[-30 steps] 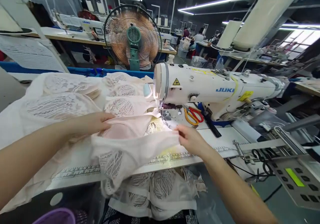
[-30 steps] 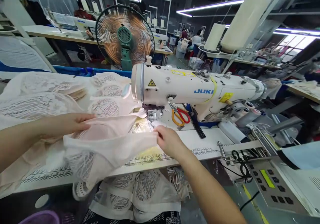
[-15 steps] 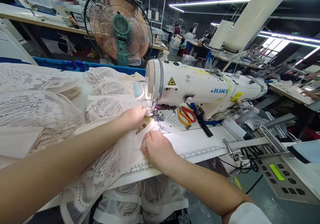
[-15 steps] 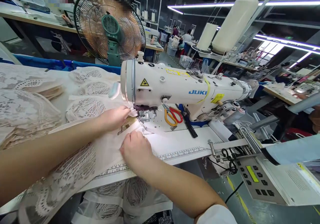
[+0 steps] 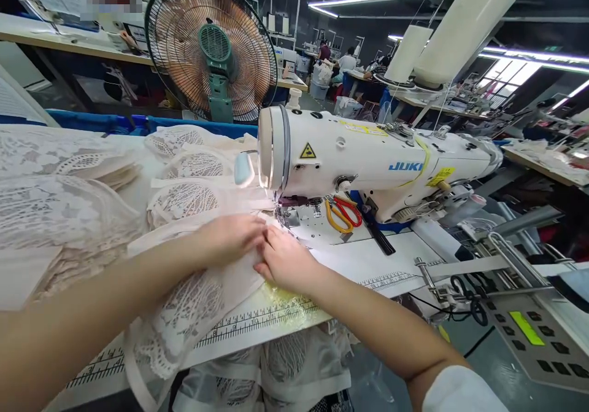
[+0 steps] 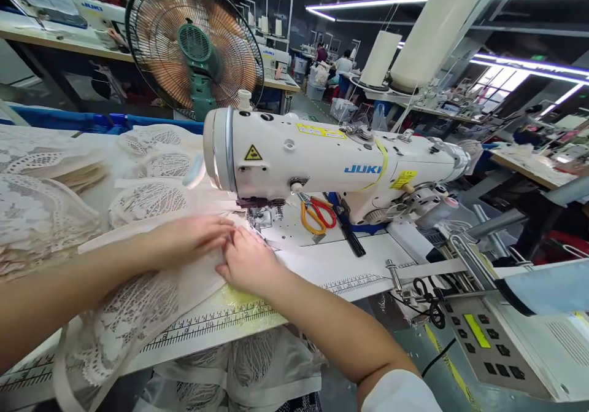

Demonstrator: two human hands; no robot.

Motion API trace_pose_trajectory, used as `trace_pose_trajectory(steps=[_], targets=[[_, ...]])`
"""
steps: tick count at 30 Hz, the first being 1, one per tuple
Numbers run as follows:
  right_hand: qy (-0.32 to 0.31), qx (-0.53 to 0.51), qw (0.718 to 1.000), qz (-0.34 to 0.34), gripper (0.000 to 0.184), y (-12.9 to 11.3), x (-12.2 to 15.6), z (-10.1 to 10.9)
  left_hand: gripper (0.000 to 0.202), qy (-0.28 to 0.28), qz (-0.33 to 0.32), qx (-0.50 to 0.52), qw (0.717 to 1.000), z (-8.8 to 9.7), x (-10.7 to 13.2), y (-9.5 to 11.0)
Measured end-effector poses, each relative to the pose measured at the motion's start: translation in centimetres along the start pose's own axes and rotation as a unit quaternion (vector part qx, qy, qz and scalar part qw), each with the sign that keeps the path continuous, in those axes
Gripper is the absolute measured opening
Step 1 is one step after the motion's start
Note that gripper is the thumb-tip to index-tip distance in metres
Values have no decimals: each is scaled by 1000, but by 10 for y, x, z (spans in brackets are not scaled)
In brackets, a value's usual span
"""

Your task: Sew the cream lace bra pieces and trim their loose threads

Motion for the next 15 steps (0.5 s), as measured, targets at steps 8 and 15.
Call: trace_pose_trajectory(steps=[8,15], targets=[[32,5,999,-12,56,6,31,-3,49,-23,-26,-42,999,-37,12,-7],[67,4,998,-10,57,12,48,-7,50,-50,-16,-35,998,-35,2,-10]])
Point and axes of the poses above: each hand's wrist, its own x-axis away from the middle knuckle, its own z-axis out of the back of the hand, y = z × x, the point moved 3 cm from there along -x, towards the middle knuckle, and after that the axes turned 8 degrees about -z, right-handed, at the moved point
